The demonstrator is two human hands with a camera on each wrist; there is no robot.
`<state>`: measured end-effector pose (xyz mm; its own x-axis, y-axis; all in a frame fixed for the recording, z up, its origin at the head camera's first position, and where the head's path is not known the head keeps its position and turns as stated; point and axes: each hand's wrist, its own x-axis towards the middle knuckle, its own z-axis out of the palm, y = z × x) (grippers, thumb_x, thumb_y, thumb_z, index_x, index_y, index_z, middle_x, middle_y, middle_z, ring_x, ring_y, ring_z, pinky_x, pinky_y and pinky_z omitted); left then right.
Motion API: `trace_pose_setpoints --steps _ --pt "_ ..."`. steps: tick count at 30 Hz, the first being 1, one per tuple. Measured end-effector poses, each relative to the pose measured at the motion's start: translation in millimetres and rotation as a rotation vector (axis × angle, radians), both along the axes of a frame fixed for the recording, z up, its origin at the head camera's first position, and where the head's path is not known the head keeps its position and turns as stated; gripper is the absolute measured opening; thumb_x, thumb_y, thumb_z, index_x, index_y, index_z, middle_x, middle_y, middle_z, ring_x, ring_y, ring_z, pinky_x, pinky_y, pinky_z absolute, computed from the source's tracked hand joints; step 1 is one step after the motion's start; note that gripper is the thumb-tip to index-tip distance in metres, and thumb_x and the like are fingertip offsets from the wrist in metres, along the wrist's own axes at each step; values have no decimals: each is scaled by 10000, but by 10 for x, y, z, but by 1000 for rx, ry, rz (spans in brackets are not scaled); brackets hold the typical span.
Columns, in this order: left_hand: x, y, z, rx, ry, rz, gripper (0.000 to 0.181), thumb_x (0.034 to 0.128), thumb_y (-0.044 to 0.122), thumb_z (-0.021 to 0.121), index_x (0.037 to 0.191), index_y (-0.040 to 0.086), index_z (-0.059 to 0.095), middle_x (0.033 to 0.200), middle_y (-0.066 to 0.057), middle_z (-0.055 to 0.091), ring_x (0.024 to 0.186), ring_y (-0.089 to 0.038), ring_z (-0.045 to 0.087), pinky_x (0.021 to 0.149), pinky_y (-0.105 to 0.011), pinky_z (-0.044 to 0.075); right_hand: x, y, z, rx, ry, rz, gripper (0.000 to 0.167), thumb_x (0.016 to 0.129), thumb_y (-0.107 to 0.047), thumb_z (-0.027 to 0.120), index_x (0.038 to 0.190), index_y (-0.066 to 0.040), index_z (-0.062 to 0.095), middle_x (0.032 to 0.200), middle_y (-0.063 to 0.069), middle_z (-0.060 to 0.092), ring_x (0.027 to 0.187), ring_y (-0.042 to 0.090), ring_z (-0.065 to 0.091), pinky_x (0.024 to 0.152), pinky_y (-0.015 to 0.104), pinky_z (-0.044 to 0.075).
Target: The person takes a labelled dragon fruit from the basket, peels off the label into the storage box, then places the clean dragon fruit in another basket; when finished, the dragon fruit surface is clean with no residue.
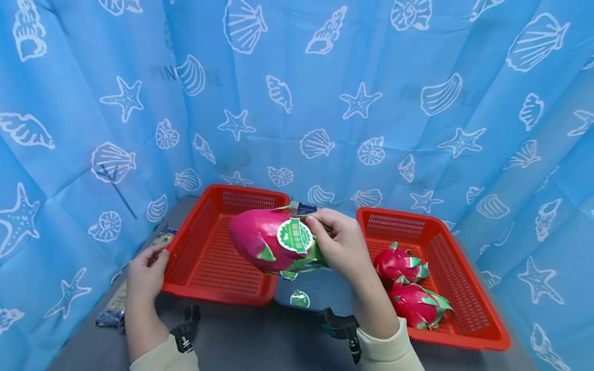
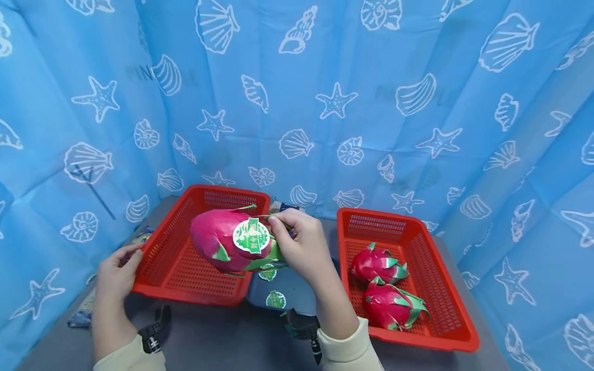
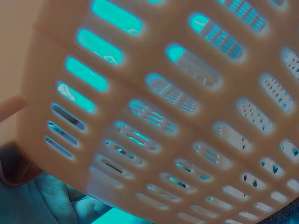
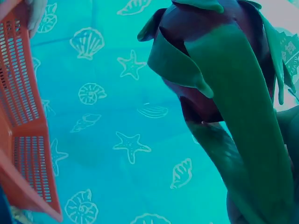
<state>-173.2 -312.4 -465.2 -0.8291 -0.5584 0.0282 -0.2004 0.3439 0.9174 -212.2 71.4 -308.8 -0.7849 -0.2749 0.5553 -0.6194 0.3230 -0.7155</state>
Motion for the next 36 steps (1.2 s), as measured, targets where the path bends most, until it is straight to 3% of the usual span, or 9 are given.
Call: trace_pose_setpoints --steps 9,16,19,22,25,30,36 --pt "-1 -20 7 23 -31 -7 484 1078 345 494 1476 75 552 1309 -218 575 1092 -355 573 673 -238 530 443 403 -330 2 -97 -75 81 969 -142 722 995 -124 797 967 -53 724 813 152 670 674 306 598" --pt "14 -9 -1 48 -60 -13 521 1073 367 509 1522 102 503 1369 -239 550 1149 -401 573 834 -505 593 673 621 -654 25 -203 -106 76 962 -134 730 968 -171 796 926 -87 724 810 146 681 670 308 600" --pt "15 -9 2 47 -59 -13 525 1073 369 508 1524 100 499 1370 -245 548 1152 -411 574 845 -523 586 777 656 -808 8 -284 -116 98 961 -121 728 949 -192 795 902 -75 721 782 158 675 648 310 599" --pt "17 -2 14 39 -54 -9 510 1074 361 503 1513 103 515 1356 -234 559 1137 -393 579 803 -450 604 865 675 -967 2 -408 -122 92 967 -140 723 938 -193 793 891 -60 712 786 159 659 668 289 594" --pt "13 -11 25 37 -53 -7 500 1074 358 505 1506 108 526 1345 -222 563 1127 -375 572 767 -389 603 899 698 -1165 36 -454 -75 96 981 -147 704 935 -172 784 890 -46 702 790 146 649 684 278 586" --pt "-2 -30 32 51 -62 -5 516 1071 377 506 1515 115 515 1352 -223 547 1129 -379 560 763 -397 605 877 689 -1498 97 -441 10 120 1000 -189 680 929 -170 775 888 -59 694 785 91 631 654 273 567" --pt "12 -19 10 63 -71 -2 511 1071 381 503 1508 118 524 1353 -210 544 1129 -363 556 659 -223 537 812 673 -1758 146 -461 64 153 1012 -233 662 926 -178 775 880 -89 692 803 65 617 707 255 545"
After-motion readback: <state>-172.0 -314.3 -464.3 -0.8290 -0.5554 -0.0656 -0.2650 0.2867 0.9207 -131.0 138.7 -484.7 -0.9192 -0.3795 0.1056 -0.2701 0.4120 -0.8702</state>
